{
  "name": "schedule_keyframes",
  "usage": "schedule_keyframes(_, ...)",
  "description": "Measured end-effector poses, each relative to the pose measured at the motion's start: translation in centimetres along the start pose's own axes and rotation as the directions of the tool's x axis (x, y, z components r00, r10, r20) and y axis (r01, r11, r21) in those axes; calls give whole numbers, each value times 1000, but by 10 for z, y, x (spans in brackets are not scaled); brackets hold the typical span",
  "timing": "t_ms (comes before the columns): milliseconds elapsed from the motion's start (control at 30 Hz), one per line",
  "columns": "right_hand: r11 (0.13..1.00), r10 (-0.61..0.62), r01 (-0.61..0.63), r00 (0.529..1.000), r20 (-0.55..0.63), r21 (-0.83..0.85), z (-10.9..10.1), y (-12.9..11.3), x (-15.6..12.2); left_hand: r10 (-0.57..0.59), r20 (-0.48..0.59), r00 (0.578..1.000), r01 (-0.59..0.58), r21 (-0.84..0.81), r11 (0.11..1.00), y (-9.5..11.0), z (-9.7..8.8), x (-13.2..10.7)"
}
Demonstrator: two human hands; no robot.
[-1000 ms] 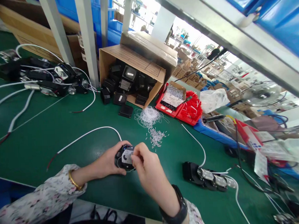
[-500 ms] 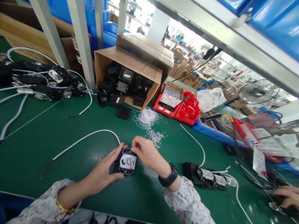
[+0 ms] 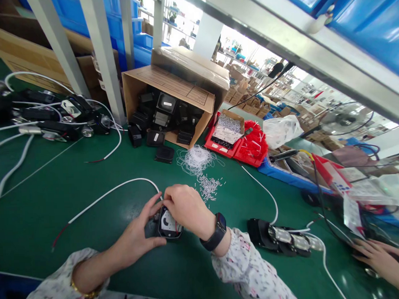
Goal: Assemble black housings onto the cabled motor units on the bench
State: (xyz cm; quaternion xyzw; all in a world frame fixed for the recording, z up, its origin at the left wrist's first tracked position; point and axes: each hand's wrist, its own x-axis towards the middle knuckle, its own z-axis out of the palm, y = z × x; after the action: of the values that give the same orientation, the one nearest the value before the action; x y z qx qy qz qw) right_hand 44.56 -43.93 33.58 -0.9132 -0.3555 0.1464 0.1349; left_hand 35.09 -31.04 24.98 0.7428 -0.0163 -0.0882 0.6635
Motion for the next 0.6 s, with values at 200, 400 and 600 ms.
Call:
schedule_keyframes(200, 1000, 7, -6, 999, 40, -11, -6, -2, -1, 15, 6, 1000, -15, 1, 1000, -1, 0, 0)
schedule_keyframes(400, 994, 73, -66, 994, 87, -82, -4, 1, 1, 132, 4, 991, -132, 65, 989, -6, -2, -2)
schedule_keyframes(600, 996, 43, -35, 995, 90, -88, -6, 8, 3, 178, 14, 984, -178, 175, 968, -6, -3, -2)
